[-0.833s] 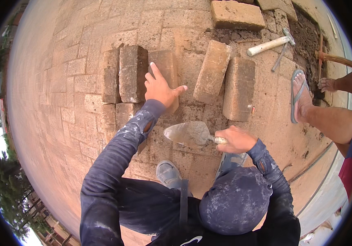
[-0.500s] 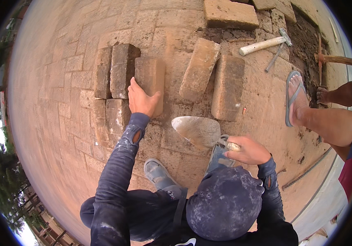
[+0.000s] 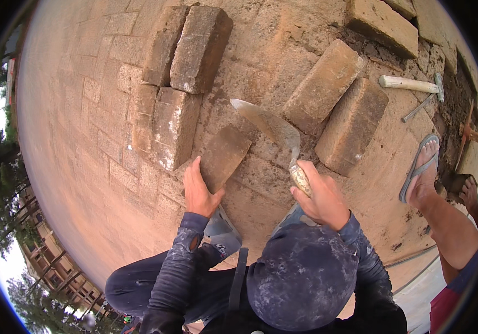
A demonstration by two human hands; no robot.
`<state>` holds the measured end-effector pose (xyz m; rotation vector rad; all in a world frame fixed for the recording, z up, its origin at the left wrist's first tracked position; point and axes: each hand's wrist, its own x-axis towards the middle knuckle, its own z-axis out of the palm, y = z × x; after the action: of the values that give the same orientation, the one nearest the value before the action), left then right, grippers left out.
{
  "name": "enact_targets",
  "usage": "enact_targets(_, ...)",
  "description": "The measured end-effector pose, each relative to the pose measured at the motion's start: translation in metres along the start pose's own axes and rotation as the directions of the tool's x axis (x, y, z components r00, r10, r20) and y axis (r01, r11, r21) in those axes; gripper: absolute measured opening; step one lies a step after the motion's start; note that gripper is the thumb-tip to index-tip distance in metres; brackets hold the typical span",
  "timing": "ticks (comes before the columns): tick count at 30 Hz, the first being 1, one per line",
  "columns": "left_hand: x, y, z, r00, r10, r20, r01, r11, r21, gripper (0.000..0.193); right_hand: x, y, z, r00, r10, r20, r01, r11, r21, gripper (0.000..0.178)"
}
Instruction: The person kneels on the ground and uses a trowel to spread sand and place bricks into a pattern. They repeatedly pick up bricks, apply sand, and tap them into place to form a paved surface.
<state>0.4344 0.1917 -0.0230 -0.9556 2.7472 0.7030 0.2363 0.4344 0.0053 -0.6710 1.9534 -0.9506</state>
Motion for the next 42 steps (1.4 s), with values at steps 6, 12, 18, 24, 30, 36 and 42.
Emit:
enact_targets(6,0.004,0.008,0.012,0.995,-0.083,-0.047,0.085,0.995,0.057,0.1,-0.008,0.022,0.046,0.993,0.021,0.112,-0.005,0.989,-0.145,0.052)
enact_targets(12,0.013,0.015,0.014,0.988,0.01,-0.153,0.015,0.987,0.16,0.103,0.021,0.019,0.044,0.973,0.142,0.182,-0.102,0.972,-0.21,0.048)
enact_targets(18,0.044,0.042,0.017,0.988,0.017,-0.154,-0.004,0.996,0.087,0.102,0.012,0.025,0.053,0.933,0.313,0.179,-0.265,0.932,-0.246,0.05)
enact_targets(24,0.053,0.041,-0.006,0.974,-0.054,-0.221,0.073,0.994,0.077,0.099,-0.019,0.036,0.069,0.927,0.346,0.141,-0.343,0.938,-0.046,0.054)
enact_targets(30,0.091,0.049,-0.028,0.926,-0.047,-0.375,0.14,0.964,0.226,0.11,-0.022,0.018,0.072,0.912,0.405,0.07,-0.405,0.914,-0.017,0.055)
enact_targets(36,0.069,0.02,0.018,0.904,-0.122,-0.409,0.223,0.952,0.209,0.111,0.008,0.018,0.085,0.976,0.142,-0.167,-0.115,0.98,0.162,0.052)
enact_targets(42,0.076,0.033,0.014,0.898,-0.148,-0.415,0.282,0.917,0.282,0.104,0.029,0.013,0.092,0.981,0.106,-0.161,-0.062,0.964,0.257,0.05)
